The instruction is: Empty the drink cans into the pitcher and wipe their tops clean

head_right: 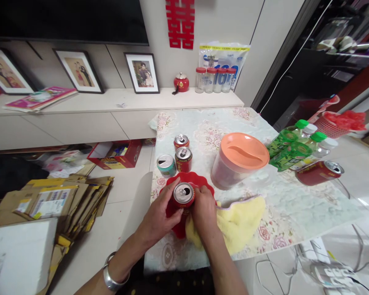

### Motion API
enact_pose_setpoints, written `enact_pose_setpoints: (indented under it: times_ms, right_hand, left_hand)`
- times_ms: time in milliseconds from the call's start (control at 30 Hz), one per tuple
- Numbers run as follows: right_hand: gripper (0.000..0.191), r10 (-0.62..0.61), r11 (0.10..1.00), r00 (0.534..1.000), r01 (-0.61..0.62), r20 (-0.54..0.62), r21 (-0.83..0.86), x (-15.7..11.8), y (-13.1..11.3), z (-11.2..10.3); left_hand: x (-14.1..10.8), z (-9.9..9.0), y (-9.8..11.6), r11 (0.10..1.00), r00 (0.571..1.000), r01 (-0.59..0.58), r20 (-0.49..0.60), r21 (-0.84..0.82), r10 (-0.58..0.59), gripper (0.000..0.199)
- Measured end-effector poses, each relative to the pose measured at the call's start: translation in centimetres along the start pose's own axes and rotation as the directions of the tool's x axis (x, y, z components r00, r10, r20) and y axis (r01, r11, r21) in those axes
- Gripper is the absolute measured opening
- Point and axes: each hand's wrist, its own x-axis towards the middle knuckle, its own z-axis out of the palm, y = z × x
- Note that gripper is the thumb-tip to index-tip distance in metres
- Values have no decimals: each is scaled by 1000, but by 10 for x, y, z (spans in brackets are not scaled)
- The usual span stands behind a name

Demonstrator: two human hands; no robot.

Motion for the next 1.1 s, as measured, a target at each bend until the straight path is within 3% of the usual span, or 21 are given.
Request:
enact_pose_setpoints:
  times_ms: [167,367,433,500,600,800,1100]
  right_hand:
    - [24,25,999,999,-26,36,24,0,0,-5]
    - [30,39,969,999,-29,-36,244,-8,3,-17]
    - [31,112,902,991,-73,-68,425,-12,0,-23]
    - [35,208,779,976,-130,-58,613,-17,-5,-29]
    - [40,276,680,961,-181,-18,710,-21,-14,-38]
    - [24,138,831,967,4,-213,556,-13,-12,-28]
    - [32,69,949,996,-50,-49,311,1,10,-8]
  left_hand:
    - [-1,2,-2,1000,1000,17,-24,22,-16,78]
    - [0,3,1,999,998,31,-61,5,-31,71]
    - [0,3,2,999,997,36,-67,-6,-36,68]
    - [1,3,2,999,995,46,-84,-23,-48,65]
    - [2,3,3,997,993,61,-98,-45,-66,64]
    - [1,2,7,998,996,42,-71,-53,-45,65]
    - [-1,1,5,999,999,34,-23,-37,-35,70]
